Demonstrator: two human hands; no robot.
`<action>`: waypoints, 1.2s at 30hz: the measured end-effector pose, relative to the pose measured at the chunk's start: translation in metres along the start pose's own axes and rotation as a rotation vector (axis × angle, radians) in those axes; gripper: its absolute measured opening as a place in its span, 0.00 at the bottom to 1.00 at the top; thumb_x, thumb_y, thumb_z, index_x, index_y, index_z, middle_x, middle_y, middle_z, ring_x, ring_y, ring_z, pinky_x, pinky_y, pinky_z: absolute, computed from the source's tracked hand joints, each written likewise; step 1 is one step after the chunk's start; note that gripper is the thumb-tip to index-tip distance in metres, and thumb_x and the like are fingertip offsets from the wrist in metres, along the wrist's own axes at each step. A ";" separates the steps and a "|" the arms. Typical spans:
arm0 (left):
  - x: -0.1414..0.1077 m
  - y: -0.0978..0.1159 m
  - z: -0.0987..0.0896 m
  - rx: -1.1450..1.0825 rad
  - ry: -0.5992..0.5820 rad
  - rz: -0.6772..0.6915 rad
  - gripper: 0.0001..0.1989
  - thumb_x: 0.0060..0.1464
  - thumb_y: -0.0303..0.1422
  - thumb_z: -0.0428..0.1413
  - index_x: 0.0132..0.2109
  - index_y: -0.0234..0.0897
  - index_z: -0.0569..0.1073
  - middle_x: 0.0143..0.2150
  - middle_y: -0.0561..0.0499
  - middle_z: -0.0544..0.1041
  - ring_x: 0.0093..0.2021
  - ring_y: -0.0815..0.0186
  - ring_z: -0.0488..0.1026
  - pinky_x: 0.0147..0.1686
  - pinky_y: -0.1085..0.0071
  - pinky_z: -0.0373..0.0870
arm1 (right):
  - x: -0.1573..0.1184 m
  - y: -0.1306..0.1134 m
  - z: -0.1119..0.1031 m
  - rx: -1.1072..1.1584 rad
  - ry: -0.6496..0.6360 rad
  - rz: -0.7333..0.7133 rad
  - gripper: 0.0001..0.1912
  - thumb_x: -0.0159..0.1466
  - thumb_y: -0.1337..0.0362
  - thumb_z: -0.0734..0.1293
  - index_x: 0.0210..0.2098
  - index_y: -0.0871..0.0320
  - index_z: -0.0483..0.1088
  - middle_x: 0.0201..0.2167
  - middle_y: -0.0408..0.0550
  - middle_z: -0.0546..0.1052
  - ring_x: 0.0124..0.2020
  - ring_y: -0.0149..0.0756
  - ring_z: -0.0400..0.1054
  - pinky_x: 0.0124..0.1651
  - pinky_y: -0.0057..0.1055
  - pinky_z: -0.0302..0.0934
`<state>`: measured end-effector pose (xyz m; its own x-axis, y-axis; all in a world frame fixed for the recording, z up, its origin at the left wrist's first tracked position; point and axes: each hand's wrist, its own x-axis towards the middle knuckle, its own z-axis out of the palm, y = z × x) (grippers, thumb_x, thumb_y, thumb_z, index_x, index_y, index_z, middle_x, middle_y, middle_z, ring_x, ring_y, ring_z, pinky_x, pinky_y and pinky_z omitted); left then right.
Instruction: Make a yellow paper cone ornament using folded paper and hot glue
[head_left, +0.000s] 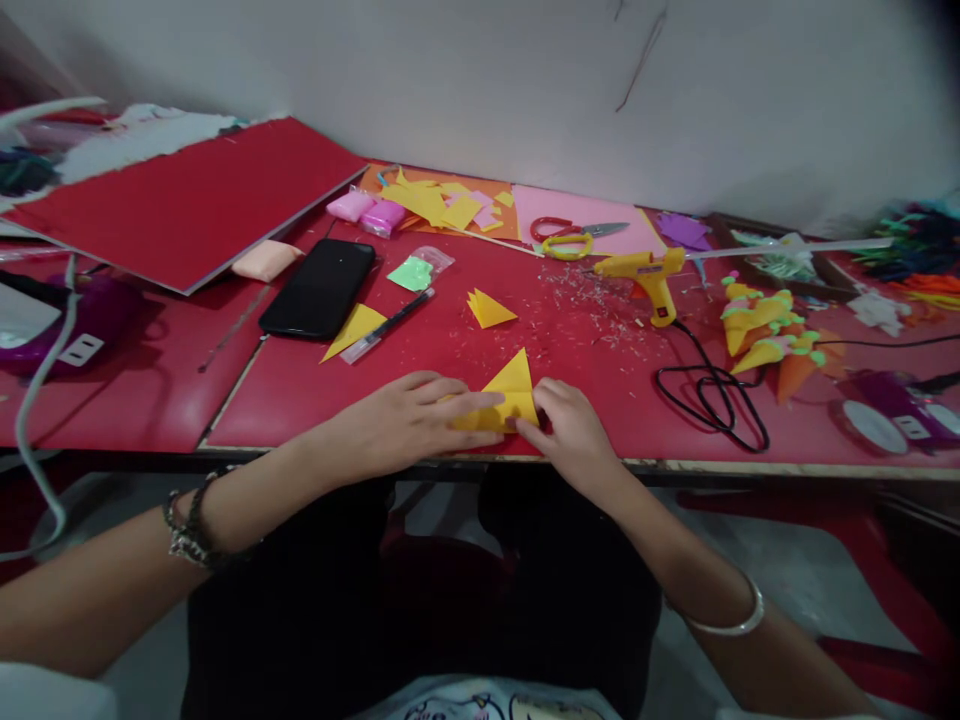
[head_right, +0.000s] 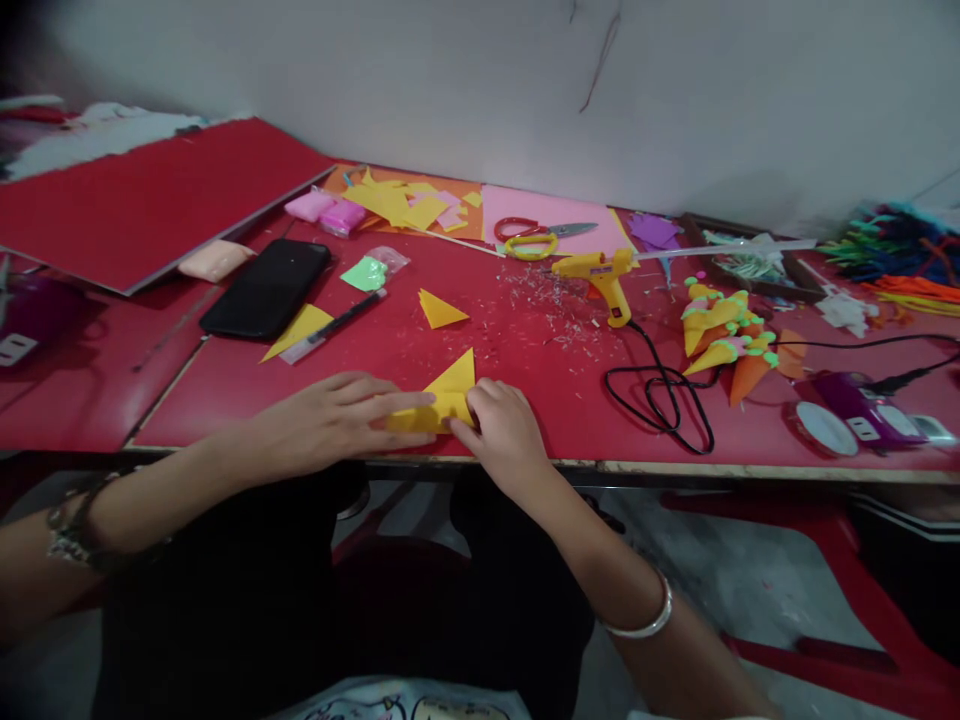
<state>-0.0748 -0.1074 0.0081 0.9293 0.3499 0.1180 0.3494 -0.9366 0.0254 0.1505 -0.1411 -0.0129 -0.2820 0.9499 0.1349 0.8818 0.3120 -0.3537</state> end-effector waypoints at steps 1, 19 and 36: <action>0.002 0.000 -0.001 -0.015 -0.035 0.047 0.22 0.57 0.25 0.43 0.56 0.53 0.58 0.58 0.55 0.61 0.52 0.66 0.61 0.51 0.66 0.54 | 0.000 0.000 0.000 0.000 0.001 -0.001 0.15 0.58 0.59 0.60 0.20 0.58 0.52 0.22 0.41 0.60 0.26 0.29 0.54 0.29 0.27 0.47; -0.035 -0.015 -0.014 -0.124 -0.175 -0.010 0.25 0.53 0.23 0.44 0.57 0.47 0.59 0.57 0.53 0.63 0.56 0.69 0.61 0.55 0.71 0.52 | -0.010 -0.015 0.000 -0.244 0.138 -0.159 0.20 0.60 0.67 0.58 0.52 0.53 0.58 0.48 0.53 0.64 0.49 0.43 0.57 0.52 0.45 0.49; -0.034 -0.019 -0.014 -0.123 -0.192 0.025 0.25 0.53 0.27 0.45 0.58 0.46 0.56 0.58 0.53 0.62 0.56 0.67 0.60 0.54 0.70 0.54 | -0.027 0.010 -0.032 -0.365 -0.133 -0.402 0.31 0.52 0.79 0.59 0.51 0.45 0.62 0.58 0.47 0.58 0.58 0.45 0.49 0.55 0.49 0.45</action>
<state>-0.1148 -0.1015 0.0173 0.9473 0.3124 -0.0707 0.3197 -0.9360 0.1471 0.1789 -0.1648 0.0098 -0.6473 0.7593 0.0667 0.7622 0.6455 0.0482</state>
